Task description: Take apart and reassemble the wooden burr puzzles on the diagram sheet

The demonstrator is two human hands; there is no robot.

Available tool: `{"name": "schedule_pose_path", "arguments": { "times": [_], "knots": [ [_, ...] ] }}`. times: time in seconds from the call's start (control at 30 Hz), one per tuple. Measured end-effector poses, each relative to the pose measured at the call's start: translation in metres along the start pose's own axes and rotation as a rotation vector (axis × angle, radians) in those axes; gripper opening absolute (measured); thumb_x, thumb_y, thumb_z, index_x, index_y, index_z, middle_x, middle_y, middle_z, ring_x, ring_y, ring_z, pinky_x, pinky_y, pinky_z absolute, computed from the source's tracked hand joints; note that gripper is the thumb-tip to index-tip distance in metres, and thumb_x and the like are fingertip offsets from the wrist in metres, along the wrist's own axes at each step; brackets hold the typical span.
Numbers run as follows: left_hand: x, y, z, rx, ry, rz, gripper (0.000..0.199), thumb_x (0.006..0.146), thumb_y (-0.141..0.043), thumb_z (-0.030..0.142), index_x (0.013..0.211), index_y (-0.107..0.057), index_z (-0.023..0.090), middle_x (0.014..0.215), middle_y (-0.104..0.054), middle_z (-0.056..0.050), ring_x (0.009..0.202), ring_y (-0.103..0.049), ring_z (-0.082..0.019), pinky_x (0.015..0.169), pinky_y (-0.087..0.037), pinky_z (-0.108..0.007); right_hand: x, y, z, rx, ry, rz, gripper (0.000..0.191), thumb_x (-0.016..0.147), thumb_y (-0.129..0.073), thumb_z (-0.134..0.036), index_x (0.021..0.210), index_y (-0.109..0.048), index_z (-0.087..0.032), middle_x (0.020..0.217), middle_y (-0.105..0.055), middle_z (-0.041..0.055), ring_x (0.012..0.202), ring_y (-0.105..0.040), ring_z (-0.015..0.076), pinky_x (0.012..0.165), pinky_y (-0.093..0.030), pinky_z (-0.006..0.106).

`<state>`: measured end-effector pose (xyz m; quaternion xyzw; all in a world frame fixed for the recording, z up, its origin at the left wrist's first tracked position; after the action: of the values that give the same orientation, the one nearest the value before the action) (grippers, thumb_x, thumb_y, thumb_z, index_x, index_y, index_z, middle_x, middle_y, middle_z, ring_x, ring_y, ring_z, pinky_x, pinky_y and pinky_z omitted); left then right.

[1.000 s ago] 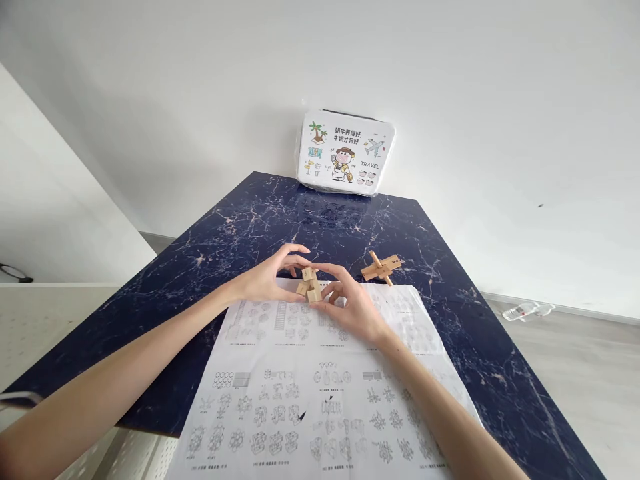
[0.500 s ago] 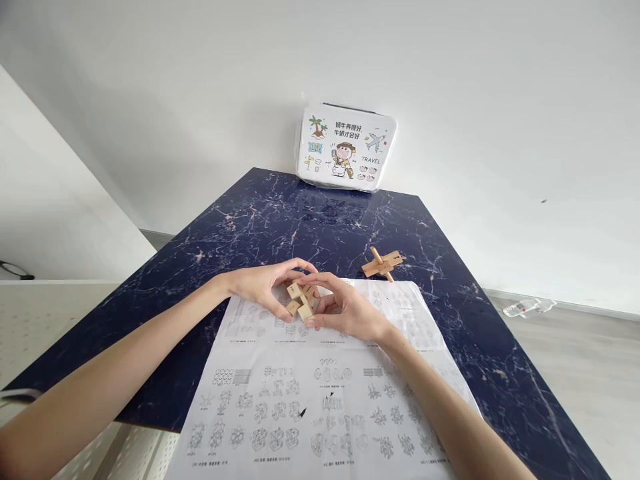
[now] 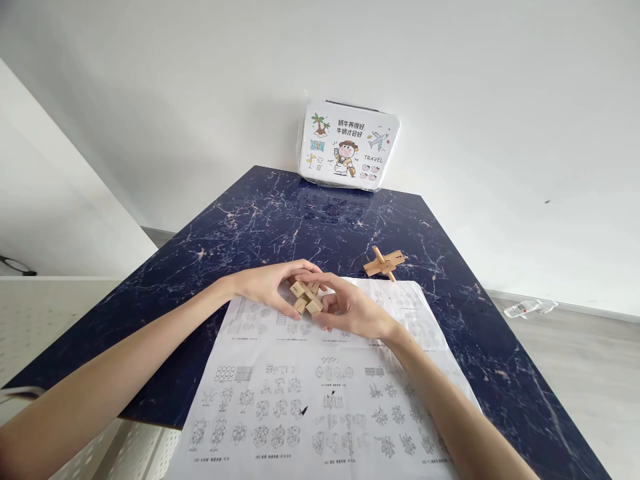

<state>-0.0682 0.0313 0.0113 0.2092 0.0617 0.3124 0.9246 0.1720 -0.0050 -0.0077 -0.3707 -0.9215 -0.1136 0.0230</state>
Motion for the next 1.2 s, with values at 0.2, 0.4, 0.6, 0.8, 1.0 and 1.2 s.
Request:
{"name": "schedule_pose_path", "arguments": {
  "times": [0.2,0.4,0.6,0.8,1.0,1.2],
  "knots": [
    [0.003,-0.002,-0.005,0.008,0.038,-0.035,0.085,0.069,-0.095,0.039,0.142,-0.054,0.028,0.132,-0.07,-0.009,0.119,-0.069,-0.031,0.096,-0.053,-0.043,-0.001,-0.004,-0.003,-0.09,0.025,0.03,0.066,0.088,-0.067,-0.012,0.15,-0.055,-0.031,0.084,-0.058,-0.0027,0.057,-0.038,0.0095,0.049,-0.038,0.025],
    [0.005,-0.004,-0.009,-0.036,-0.018,-0.025,0.081,0.068,-0.096,0.039,0.139,-0.058,0.028,0.127,-0.072,-0.008,0.11,-0.072,-0.028,0.091,-0.052,-0.039,-0.001,-0.009,-0.005,-0.18,0.031,0.092,0.064,0.081,-0.064,-0.007,0.141,-0.06,-0.03,0.085,-0.061,-0.0021,0.056,-0.038,0.0095,0.049,-0.035,0.026],
    [0.004,-0.005,-0.011,-0.049,-0.025,-0.006,0.078,0.069,-0.096,0.038,0.138,-0.06,0.029,0.122,-0.073,-0.007,0.105,-0.073,-0.026,0.088,-0.053,-0.038,-0.003,-0.011,-0.002,-0.242,0.055,0.113,0.068,0.078,-0.06,-0.007,0.14,-0.06,-0.033,0.129,-0.068,0.0064,0.055,-0.041,0.0074,0.048,-0.039,0.026],
    [0.005,-0.005,-0.01,-0.03,-0.007,-0.027,0.078,0.072,-0.094,0.038,0.14,-0.058,0.03,0.129,-0.07,-0.008,0.113,-0.07,-0.029,0.09,-0.053,-0.039,-0.002,-0.014,-0.004,-0.369,0.099,0.136,0.067,0.076,-0.059,-0.007,0.139,-0.061,-0.03,0.119,-0.072,0.0056,0.054,-0.045,0.0082,0.049,-0.044,0.026],
    [0.006,-0.005,-0.009,0.004,0.022,-0.04,0.079,0.071,-0.095,0.039,0.14,-0.057,0.031,0.139,-0.067,-0.008,0.115,-0.069,-0.029,0.092,-0.052,-0.039,-0.001,-0.019,-0.003,-0.551,0.143,0.146,0.058,0.079,-0.058,-0.006,0.132,-0.069,-0.025,0.097,-0.074,0.0029,0.057,-0.05,0.0111,0.053,-0.048,0.028],
    [0.005,-0.004,-0.009,-0.034,0.039,-0.038,0.084,0.068,-0.097,0.035,0.142,-0.057,0.031,0.144,-0.065,-0.009,0.126,-0.066,-0.032,0.099,-0.052,-0.042,-0.002,-0.02,-0.003,-0.532,0.146,0.136,0.065,0.081,-0.06,-0.006,0.142,-0.066,-0.028,0.089,-0.074,0.0008,0.054,-0.051,0.0116,0.052,-0.051,0.029]
  ]
}}
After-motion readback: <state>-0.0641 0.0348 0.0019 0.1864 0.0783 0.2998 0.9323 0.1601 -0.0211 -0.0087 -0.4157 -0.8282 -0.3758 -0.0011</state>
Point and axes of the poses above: each hand's wrist, its own x-axis towards the middle knuckle, its own y-axis out of the back of the hand, z = x × y, the point moved 1 cm from there along x, towards the middle knuckle
